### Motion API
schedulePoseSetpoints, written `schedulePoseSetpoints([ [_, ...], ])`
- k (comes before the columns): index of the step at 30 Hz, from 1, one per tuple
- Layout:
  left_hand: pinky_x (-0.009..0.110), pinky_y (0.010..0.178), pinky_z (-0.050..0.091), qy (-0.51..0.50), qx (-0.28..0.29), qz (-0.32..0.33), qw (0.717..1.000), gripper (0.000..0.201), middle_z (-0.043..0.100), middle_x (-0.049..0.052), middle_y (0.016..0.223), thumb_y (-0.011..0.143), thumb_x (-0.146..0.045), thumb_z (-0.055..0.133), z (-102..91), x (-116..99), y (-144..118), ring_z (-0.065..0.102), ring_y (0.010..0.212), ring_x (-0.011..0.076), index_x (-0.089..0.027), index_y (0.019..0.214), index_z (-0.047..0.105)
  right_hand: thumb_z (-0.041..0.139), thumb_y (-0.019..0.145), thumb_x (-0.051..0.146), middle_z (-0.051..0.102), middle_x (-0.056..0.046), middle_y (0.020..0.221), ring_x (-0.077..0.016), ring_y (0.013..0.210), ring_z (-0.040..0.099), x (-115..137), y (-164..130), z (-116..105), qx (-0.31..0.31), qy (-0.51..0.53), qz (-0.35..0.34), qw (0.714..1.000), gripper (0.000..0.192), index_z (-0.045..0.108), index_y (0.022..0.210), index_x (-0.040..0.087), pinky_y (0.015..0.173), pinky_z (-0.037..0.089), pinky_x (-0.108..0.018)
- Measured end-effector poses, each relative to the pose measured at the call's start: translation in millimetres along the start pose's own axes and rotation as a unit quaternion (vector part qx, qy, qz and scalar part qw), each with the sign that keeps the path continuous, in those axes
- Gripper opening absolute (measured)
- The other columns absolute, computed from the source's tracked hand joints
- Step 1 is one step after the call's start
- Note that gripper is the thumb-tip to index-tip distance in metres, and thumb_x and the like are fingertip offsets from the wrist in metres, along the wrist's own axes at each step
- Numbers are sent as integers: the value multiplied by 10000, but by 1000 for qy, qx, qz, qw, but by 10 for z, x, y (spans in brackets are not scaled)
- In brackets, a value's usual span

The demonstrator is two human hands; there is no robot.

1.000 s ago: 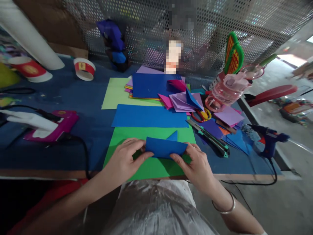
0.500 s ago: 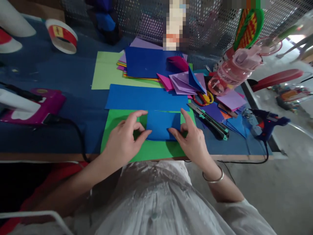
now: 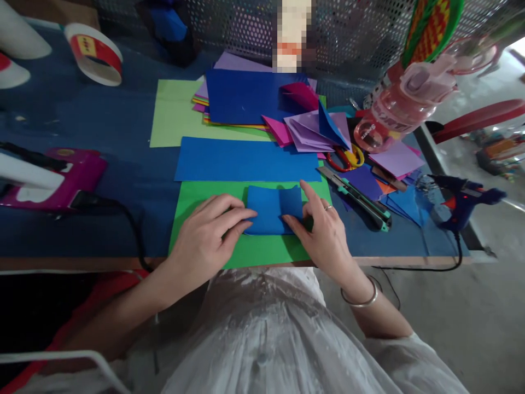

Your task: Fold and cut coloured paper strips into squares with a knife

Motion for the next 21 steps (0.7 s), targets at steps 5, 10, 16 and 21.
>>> schedulePoseSetpoints([
  [5,326,855,603,-69,3,-105,992,147,756,30,1050,1031,-359,629,-37,84,-82,744,968,213,-241,1119,635,602,1041,404,670,-40,816,-265,840,626,0,-7,-8,6,10,-5,1000,628,413,1602,195,773,500,-404],
  [10,284,772,609,-114,2,-138,984,95,730,-11,920,981,-331,654,-4,53,-92,734,841,176,-251,986,602,631,1031,425,689,-8,822,-228,812,655,-21,-35,-48,28,97,36,994,694,357,1633,213,810,512,-391],
  [16,276,774,612,-95,-2,-134,986,144,714,-23,923,948,-250,667,1,-6,-147,738,806,164,-264,1040,557,715,984,468,648,17,757,-201,775,633,-41,-66,-125,64,179,35,981,224,645,981,255,730,462,-337],
  [21,295,791,596,-80,21,-130,988,178,691,-27,869,944,-236,660,18,-22,-187,737,839,187,-269,1054,525,688,1020,394,485,37,627,-164,704,501,12,-42,-171,69,146,-52,986,534,340,646,239,680,361,-319],
])
Point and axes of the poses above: each hand's wrist, its own y-axis towards the middle knuckle, its own z-axis out of the palm, x = y × z, the point moved 4 cm from there along y, towards the middle knuckle
